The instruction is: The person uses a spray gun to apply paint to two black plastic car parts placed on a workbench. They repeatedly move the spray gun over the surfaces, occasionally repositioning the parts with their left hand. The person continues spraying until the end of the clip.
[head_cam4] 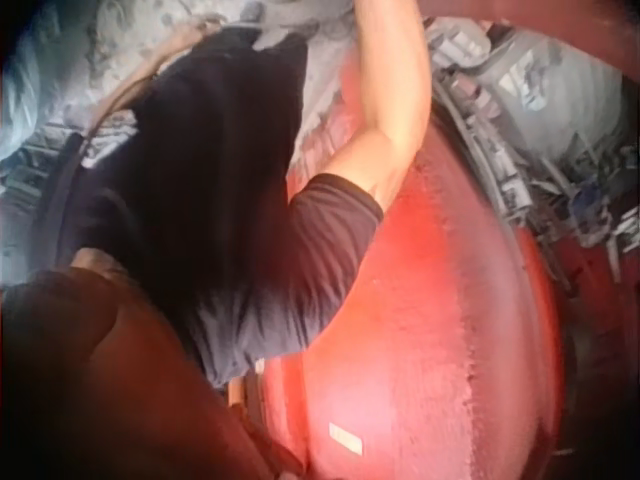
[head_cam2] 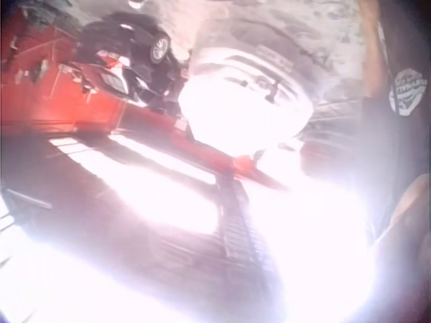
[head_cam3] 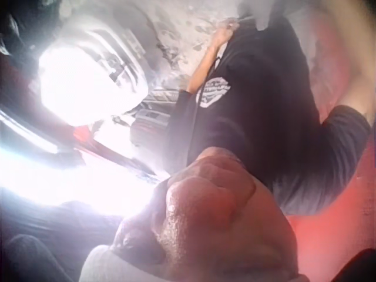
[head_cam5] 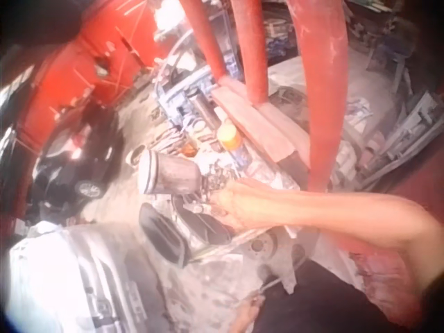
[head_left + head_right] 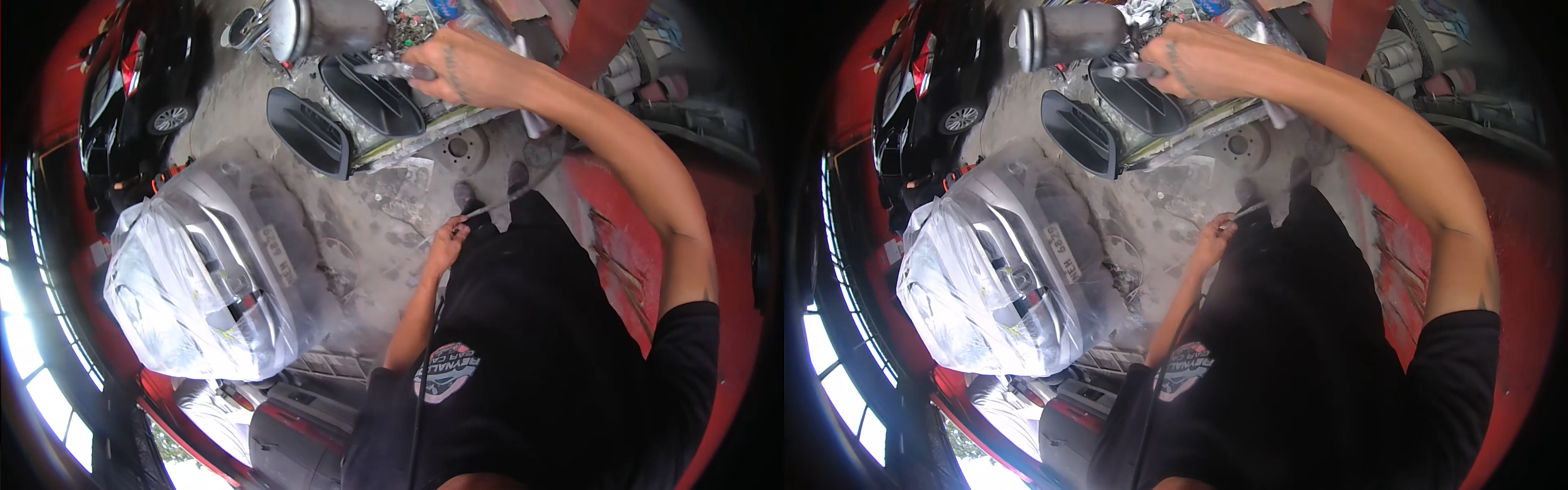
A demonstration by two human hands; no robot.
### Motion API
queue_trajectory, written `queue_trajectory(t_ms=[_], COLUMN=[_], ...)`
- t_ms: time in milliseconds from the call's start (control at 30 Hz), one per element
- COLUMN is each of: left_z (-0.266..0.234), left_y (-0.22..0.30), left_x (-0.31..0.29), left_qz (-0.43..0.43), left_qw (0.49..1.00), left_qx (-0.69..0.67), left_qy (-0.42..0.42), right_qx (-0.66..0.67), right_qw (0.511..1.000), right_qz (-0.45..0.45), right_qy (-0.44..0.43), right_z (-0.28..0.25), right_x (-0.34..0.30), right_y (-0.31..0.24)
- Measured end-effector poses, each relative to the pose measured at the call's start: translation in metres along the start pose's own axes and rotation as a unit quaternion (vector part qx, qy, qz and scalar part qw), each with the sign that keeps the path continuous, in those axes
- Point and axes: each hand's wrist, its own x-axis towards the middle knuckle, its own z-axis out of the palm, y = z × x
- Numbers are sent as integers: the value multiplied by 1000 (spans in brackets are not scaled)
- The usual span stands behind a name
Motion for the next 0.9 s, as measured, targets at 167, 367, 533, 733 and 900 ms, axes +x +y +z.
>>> queue_trajectory(t_ms=[167,367,533,733,900], left_z=[25,29,18,13,8], left_y=[-6,-8,5,-5,-14], left_x=[0,-3,9,20,6], left_qz=[19,12,17,72,26], left_qw=[998,997,998,992,995], left_qx=[-43,-49,-31,-68,-72], left_qy=[36,54,43,80,70], right_qx=[17,48,80,68,-8], right_qw=[999,997,975,988,999], right_qz=[2,-12,59,4,-37], right_qy=[40,-53,-201,-138,-7], right_z=[-4,-15,-40,-21,22], right_x=[25,-24,-49,-13,47], right_y=[-8,12,-12,-23,-18])
